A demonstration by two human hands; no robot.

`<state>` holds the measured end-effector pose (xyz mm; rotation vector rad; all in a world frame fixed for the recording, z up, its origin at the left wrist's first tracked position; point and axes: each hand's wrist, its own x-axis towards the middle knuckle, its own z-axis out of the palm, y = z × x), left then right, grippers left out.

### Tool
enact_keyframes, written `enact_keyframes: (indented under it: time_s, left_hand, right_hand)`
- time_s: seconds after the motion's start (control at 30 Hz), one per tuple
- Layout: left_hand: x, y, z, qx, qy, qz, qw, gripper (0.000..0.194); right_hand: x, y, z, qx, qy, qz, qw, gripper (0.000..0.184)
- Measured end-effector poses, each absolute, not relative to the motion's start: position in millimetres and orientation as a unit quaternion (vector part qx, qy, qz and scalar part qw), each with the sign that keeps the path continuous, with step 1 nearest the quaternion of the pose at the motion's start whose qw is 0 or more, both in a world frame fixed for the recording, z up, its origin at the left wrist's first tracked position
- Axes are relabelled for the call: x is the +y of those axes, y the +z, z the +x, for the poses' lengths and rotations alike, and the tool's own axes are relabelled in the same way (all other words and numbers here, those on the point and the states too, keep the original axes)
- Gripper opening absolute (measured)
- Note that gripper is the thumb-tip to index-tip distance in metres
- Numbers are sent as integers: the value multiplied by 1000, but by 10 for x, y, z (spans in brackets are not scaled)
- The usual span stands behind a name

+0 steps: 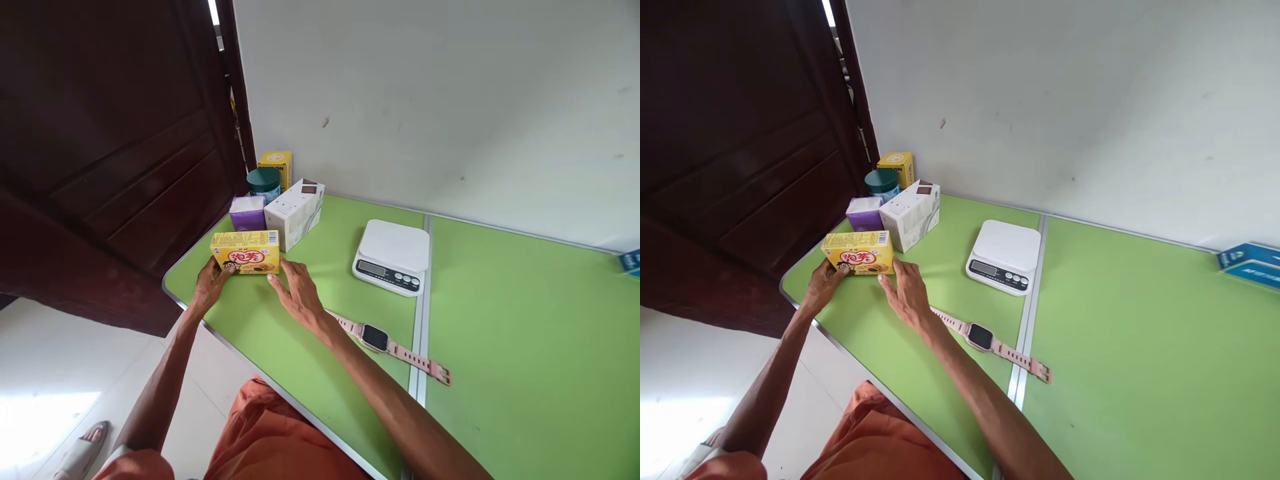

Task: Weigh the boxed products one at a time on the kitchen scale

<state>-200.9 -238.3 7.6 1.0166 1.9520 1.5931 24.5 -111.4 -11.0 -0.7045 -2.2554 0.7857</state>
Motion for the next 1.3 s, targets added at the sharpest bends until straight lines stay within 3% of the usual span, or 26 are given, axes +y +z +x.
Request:
enact_keyframes:
  time_s: [0.13,0.37,0.8,1.17,1.3]
  left_hand:
    - [-2348,12,-2293,745,535,357,176,72]
    - [-2146,7,-2628,778,476,392,125,57]
    - [-1553,-102,-2986,720,531,408,182,60]
    - [-1436,-5,-2921,735,532,394,149,48]
    - [-1459,56,-2918,754,521,378,134,53]
  right_hand:
    - [-1129,-138,-70,-873,307,-276,259,51]
    - [-1067,-78,-319,-867,319,-307,227,52]
    - [-942,-76,-508,-844,341,-337,240,61]
    - [-907,-121,-598,-852,343,-308,249,64]
    - [-927,-20,-586,-857,340,-318,220,58]
